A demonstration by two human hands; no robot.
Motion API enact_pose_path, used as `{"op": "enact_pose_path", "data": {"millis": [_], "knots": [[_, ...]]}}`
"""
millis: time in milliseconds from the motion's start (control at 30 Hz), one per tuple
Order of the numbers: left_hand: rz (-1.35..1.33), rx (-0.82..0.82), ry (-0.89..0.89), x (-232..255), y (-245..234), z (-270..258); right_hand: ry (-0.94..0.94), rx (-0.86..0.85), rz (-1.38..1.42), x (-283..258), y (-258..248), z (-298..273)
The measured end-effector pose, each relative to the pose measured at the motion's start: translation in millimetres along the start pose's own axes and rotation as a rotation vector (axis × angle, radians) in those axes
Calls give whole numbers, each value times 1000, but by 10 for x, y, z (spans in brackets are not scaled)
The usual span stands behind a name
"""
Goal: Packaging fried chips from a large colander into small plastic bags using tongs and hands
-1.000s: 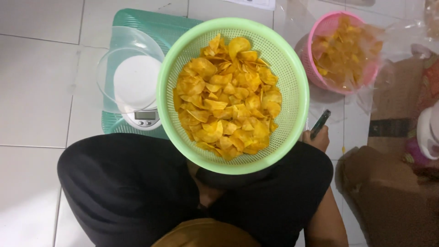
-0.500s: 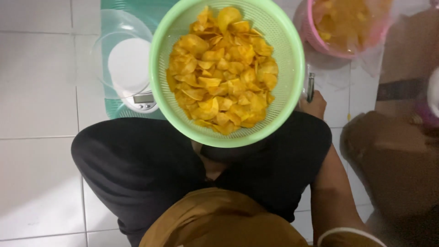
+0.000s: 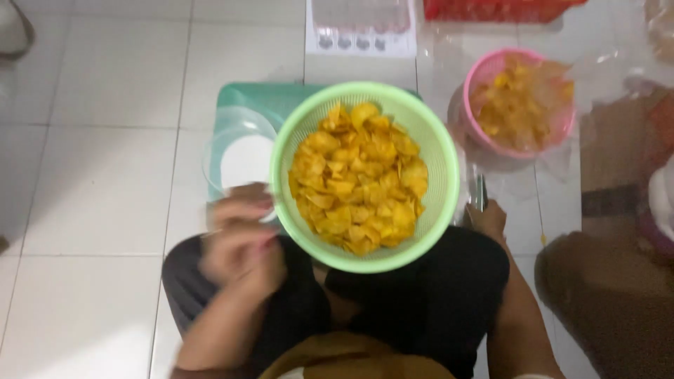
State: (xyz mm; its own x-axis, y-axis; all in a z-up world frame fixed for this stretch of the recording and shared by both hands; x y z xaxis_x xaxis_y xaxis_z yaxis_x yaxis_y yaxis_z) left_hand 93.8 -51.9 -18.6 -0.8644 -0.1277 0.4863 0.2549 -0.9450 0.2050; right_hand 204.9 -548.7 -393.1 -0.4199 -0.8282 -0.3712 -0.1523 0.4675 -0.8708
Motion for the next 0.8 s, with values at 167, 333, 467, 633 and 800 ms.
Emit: {"op": "enact_pose_path", "data": {"millis": [167, 333, 467, 633, 800], "knots": [[50, -179, -298, -529, 210, -480, 140, 54, 60, -401, -210, -344], [4, -321, -432, -596, 229, -586, 96, 85, -158, -988, -498, -871], [-28, -343, -438, -570, 233, -587, 92, 61, -95, -1244, -767, -1139], [-12, -356, -449, -534, 242, -581, -43, 259, -237, -799, -706, -868], [-12, -370, -398, -521, 232, -570, -237, 287, 362, -837, -956, -951]]}}
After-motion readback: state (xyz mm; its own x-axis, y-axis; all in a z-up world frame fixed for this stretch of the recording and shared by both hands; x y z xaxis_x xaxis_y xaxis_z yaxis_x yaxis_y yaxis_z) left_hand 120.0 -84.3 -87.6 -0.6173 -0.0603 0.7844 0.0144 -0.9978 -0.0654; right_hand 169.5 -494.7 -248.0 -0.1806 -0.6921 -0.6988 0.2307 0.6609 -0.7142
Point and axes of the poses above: each hand's wrist, its own z-axis towards the middle knuckle, its own y-axis out of the palm, x = y × z, the point moved 3 cm from there along z, towards the middle knuckle, and after that the axes turned 4 degrees about -x, right-handed, at the moved point
